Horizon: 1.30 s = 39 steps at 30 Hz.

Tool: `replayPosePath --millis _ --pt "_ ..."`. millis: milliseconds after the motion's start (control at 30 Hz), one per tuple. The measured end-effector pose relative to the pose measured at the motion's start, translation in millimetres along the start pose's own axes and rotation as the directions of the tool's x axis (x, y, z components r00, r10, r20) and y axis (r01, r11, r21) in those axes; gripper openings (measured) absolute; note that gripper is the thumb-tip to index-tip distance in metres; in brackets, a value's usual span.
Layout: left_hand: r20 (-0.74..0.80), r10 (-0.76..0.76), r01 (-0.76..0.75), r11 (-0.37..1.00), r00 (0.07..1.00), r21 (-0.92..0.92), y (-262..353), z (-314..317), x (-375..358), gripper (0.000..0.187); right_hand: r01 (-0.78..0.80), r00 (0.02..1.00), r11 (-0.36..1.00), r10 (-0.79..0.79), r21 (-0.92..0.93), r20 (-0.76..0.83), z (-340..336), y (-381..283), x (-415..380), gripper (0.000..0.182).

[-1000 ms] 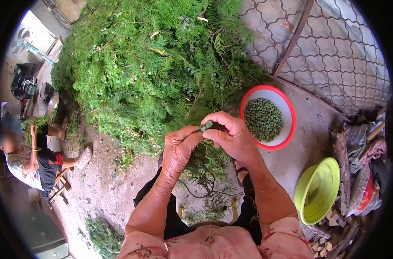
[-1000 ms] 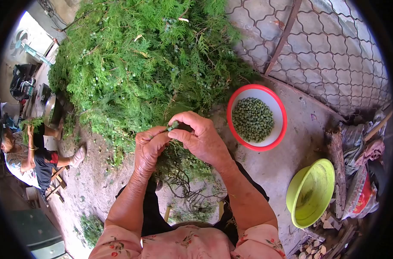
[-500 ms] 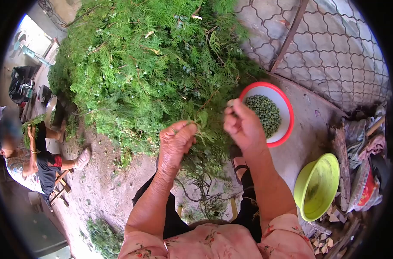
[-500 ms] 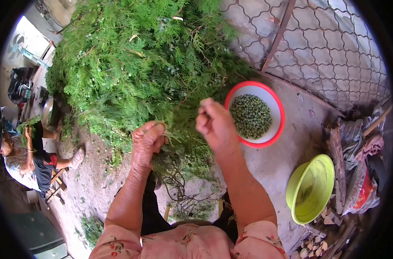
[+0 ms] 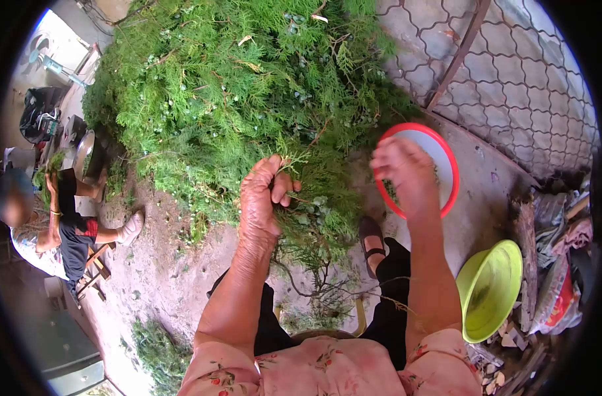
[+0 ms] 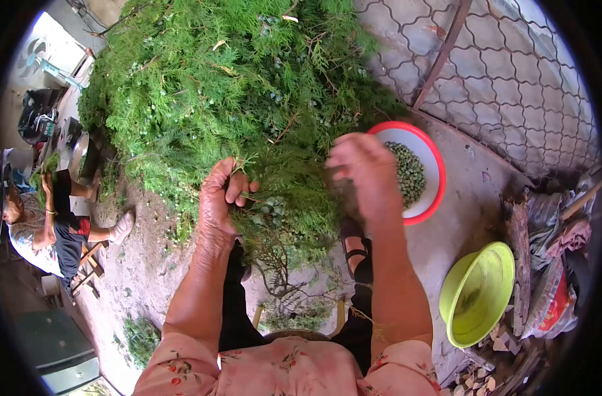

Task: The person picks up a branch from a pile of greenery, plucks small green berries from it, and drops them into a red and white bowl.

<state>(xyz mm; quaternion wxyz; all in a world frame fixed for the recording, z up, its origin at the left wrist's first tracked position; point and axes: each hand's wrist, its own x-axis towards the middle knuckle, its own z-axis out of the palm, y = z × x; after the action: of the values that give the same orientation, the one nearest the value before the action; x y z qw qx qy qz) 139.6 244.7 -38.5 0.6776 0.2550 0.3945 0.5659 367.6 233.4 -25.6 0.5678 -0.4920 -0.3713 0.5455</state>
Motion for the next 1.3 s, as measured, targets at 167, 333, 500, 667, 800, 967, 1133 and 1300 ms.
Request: replayPosePath --millis 167,333,500,667,800,967,1133,1300 --pt "-0.009 0.010 -0.010 1.000 1.000 0.018 -2.8 -1.6 1.6 0.024 0.195 0.914 0.881 -0.003 -0.432 0.405 56.2 25.2 -29.6 0.027" --pt "-0.011 -0.013 0.015 0.981 1.000 0.196 -0.5 4.0 -7.2 0.013 0.130 0.971 0.958 -0.070 -0.256 0.231 55.3 28.8 -21.8 0.022" --pt "0.186 -0.101 0.026 0.929 0.977 0.369 -0.5 5.3 -9.6 0.018 0.251 0.952 0.928 -0.185 -0.275 0.246 53.3 18.0 -18.0 0.025" --pt "0.136 -0.145 0.077 0.907 0.980 0.413 2.8 10.1 -13.6 0.013 0.249 0.944 0.920 -0.161 -0.304 0.287 50.4 19.4 -17.1 0.036" --pt "0.083 -0.124 0.082 0.917 0.989 0.390 -0.5 9.1 -12.7 0.011 0.155 0.964 0.943 -0.078 -0.296 0.255 54.8 18.3 -19.6 0.038" --pt "0.132 -0.070 0.013 0.920 0.989 0.391 -5.5 13.3 -15.1 0.010 0.487 0.873 0.727 -0.377 -0.484 0.311 61.8 23.0 -17.2 0.025" --pt "0.141 -0.142 0.083 0.929 0.980 0.360 -0.8 13.0 -19.0 0.010 0.507 0.861 0.695 -0.441 -0.510 0.255 69.4 32.4 -19.3 0.019" --pt "0.117 -0.212 0.174 0.946 0.970 0.273 3.4 11.4 -18.8 0.010 -0.297 0.945 0.859 0.202 0.417 0.258 58.4 20.1 -20.1 0.016"
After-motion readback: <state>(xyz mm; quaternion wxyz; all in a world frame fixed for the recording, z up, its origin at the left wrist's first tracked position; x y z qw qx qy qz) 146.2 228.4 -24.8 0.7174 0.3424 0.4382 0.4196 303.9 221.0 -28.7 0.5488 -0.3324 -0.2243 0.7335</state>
